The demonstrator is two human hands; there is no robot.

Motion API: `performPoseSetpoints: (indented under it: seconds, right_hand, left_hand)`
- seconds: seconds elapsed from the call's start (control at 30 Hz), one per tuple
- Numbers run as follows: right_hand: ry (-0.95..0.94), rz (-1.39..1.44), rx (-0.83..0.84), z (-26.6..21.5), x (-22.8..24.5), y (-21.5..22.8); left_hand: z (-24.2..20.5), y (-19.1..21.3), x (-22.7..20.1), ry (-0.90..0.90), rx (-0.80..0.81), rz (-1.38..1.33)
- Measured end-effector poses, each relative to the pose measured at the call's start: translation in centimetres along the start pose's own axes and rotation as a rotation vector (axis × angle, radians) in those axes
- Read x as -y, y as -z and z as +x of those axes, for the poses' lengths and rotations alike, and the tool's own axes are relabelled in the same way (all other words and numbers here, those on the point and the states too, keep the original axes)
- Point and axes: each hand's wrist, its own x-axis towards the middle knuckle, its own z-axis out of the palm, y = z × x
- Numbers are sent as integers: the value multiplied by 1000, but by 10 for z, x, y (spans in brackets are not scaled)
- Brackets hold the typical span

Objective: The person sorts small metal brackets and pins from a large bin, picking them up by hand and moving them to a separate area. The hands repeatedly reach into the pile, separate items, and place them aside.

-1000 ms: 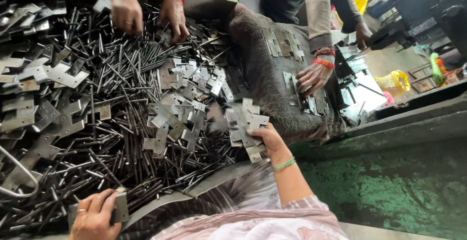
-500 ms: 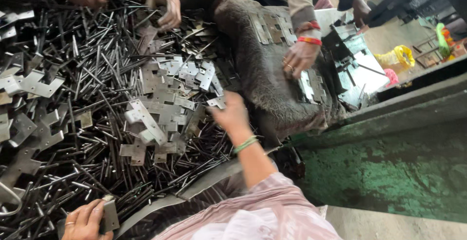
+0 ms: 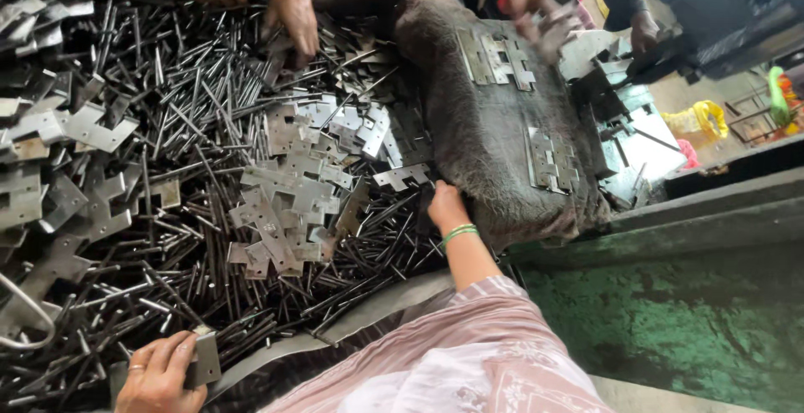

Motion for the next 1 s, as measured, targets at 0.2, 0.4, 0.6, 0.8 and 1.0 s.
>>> performPoseSetpoints:
  seconds: [0.2,0.4,0.6,0.8,1.0]
  right_hand:
    - [167,-44,-29,-9,23,60]
    - [280,614,131,-20,128,169]
    - [233,1267,388,-15,156,191]
    - [-82,82,298,-12,65,79]
    - [-216,-56,216,-7,35,8]
  left_hand:
    - [-2,6,-4,32,38,-25]
    - [-3,7,-1,-73,13,19]
    - [-5,8,0,-88,24,17]
    - [0,12,-7,-85,24,-2]
    - [6,24,-17,-57,66,-21]
